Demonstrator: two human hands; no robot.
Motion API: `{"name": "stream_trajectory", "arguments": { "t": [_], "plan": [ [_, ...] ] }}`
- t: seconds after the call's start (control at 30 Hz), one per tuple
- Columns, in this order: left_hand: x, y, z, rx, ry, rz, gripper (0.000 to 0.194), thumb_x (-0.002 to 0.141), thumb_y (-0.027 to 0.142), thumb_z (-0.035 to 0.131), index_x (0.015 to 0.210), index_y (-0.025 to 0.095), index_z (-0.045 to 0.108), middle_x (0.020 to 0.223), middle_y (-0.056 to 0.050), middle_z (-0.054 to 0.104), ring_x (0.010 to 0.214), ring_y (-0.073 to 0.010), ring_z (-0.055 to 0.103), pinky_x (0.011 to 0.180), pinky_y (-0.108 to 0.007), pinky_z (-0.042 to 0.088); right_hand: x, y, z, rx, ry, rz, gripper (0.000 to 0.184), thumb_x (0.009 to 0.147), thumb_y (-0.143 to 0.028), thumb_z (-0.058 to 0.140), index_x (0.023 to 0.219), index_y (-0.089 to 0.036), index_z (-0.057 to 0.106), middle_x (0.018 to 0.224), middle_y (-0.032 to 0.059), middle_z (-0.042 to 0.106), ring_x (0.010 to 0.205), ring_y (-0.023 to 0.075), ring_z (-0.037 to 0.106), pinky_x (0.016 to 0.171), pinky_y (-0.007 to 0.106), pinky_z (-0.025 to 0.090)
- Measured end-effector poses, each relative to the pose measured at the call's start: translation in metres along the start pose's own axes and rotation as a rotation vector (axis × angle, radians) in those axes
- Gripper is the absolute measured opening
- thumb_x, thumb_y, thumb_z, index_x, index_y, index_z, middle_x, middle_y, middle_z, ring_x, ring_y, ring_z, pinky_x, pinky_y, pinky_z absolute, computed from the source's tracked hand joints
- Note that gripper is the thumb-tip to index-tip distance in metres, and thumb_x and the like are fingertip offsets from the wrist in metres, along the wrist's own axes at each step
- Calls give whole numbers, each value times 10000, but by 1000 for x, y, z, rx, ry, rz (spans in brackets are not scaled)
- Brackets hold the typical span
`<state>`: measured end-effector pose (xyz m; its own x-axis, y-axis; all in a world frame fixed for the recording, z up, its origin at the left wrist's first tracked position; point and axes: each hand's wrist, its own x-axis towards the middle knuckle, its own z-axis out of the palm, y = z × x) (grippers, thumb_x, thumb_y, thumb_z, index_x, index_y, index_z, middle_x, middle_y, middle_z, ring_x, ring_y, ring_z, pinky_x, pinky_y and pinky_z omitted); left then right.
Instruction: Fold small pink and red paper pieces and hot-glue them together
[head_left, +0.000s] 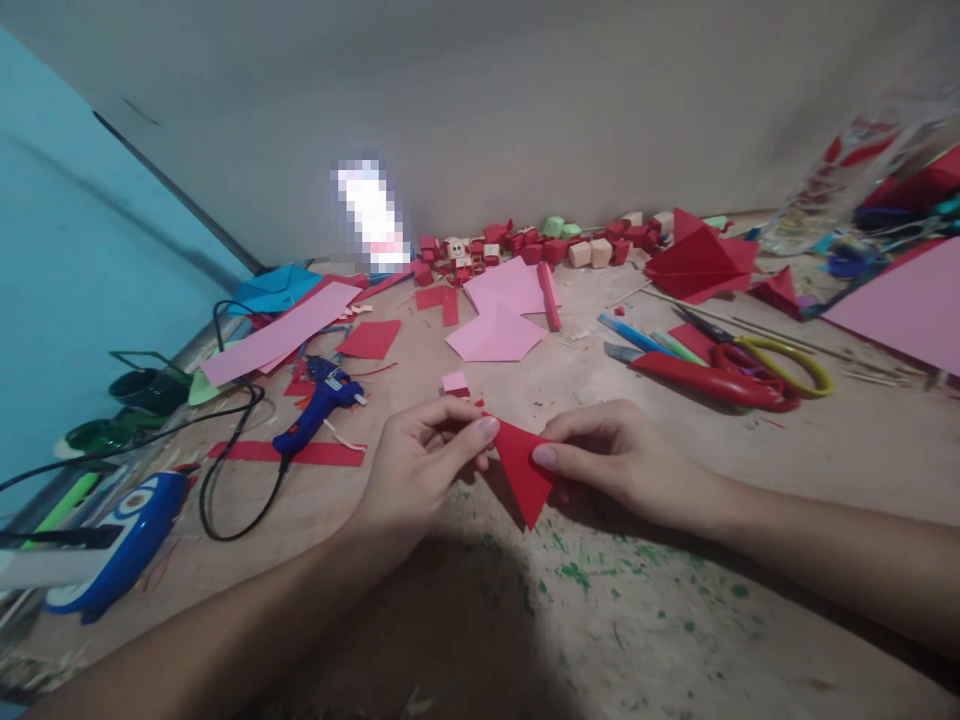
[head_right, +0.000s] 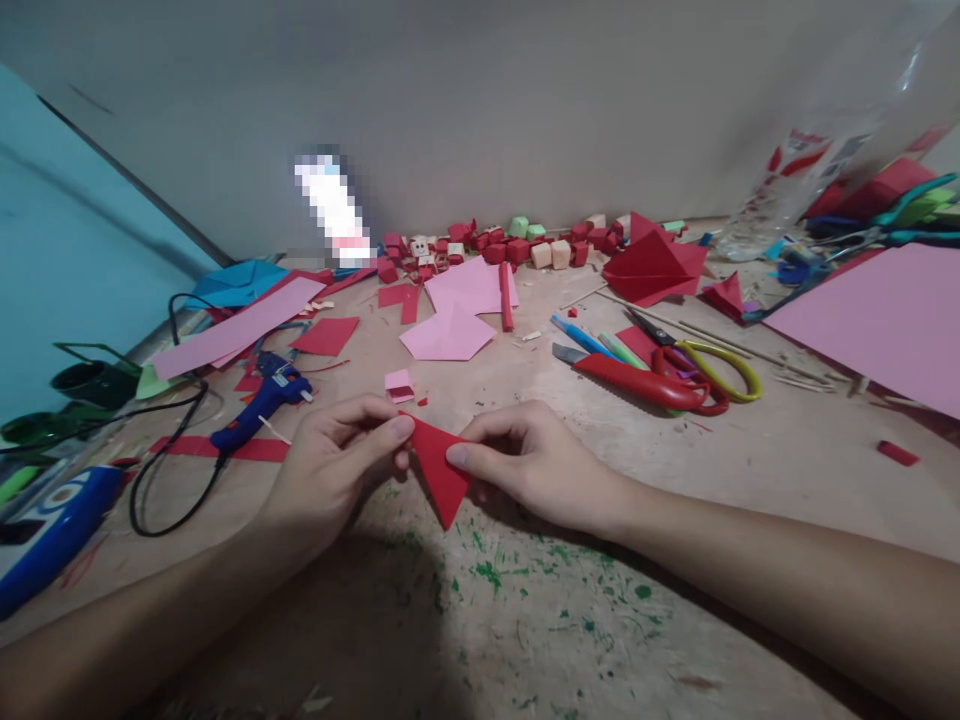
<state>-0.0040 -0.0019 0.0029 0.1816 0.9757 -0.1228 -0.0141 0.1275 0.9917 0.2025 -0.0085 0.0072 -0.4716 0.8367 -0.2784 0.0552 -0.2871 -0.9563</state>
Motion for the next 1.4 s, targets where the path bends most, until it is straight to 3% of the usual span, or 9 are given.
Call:
{"name": "stream_trajectory", "arguments": {
  "t": [0.3, 0.47, 0.63, 0.87, 0.93, 1.03, 1.2, 1.4],
  "plan": [
    [-3, -2, 1, -45, 30, 37, 215, 824, 335, 774, 789, 137, 698, 604, 1, 636, 555, -97, 575, 521, -191, 461, 1, 4, 0, 51, 9, 24, 301, 842, -403, 757, 682, -167, 660, 544, -29, 575, 410, 69, 457, 372, 208, 300],
    [3, 1, 2, -86, 51, -49, 407, 716, 319, 859, 1027, 170, 643, 776, 17, 660, 578, -104, 616, 540, -219, 496, 3, 5, 1, 110, 143, 3, 300, 832, -457, 751, 699, -193, 704, 581, -5, 623, 463, 101, 503, 420, 236, 350],
    [6, -1, 3, 62, -51, -97, 248, 772, 328, 788, 864, 122, 684, 680, -18, 662, 619, -121, 626, 598, -226, 511, 5, -2, -3, 151, 97, -15, 225, 783, -410, 802, 755, -191, 759, 725, 32, 746, 619, 133, 646, 583, 248, 486],
    [-2, 4, 5, 264, 19, 116, 224, 792, 254, 774, 913, 197, 594, 836, 5, 655, 697, -120, 612, 643, -243, 497, 6, -2, -4, 177, 100, 7, 233, 765, -358, 835, 817, -146, 751, 726, 61, 776, 641, 129, 689, 643, 236, 530],
    [-5, 6, 5, 390, -32, 134, 312, 755, 268, 820, 982, 213, 613, 873, 4, 659, 730, -130, 611, 664, -256, 482, 6, -1, -3, 189, 111, -11, 241, 759, -360, 843, 828, -155, 739, 712, 48, 770, 632, 128, 685, 635, 235, 526],
    [-8, 4, 5, 499, -107, 161, 624, 669, 254, 889, 1205, 268, 571, 966, 7, 655, 779, -140, 615, 672, -263, 464, 6, -1, -2, 174, 102, -24, 237, 743, -346, 859, 794, -165, 714, 665, 21, 747, 576, 115, 649, 586, 226, 493],
    [-6, 0, 6, 294, -169, 72, 586, 786, 189, 759, 1313, 251, 511, 972, -6, 611, 745, -117, 595, 652, -255, 468, 6, 1, -3, 140, 74, -41, 261, 765, -365, 845, 734, -164, 682, 683, 30, 738, 618, 129, 647, 591, 237, 468],
    [4, 0, 1, -29, -324, -156, 756, 672, 165, 846, 1355, 180, 522, 1004, -43, 633, 780, -142, 631, 700, -279, 515, 4, 3, -7, 186, 68, -80, 254, 723, -304, 879, 676, -153, 679, 668, 14, 723, 610, 114, 630, 602, 225, 470]
  ]
}}
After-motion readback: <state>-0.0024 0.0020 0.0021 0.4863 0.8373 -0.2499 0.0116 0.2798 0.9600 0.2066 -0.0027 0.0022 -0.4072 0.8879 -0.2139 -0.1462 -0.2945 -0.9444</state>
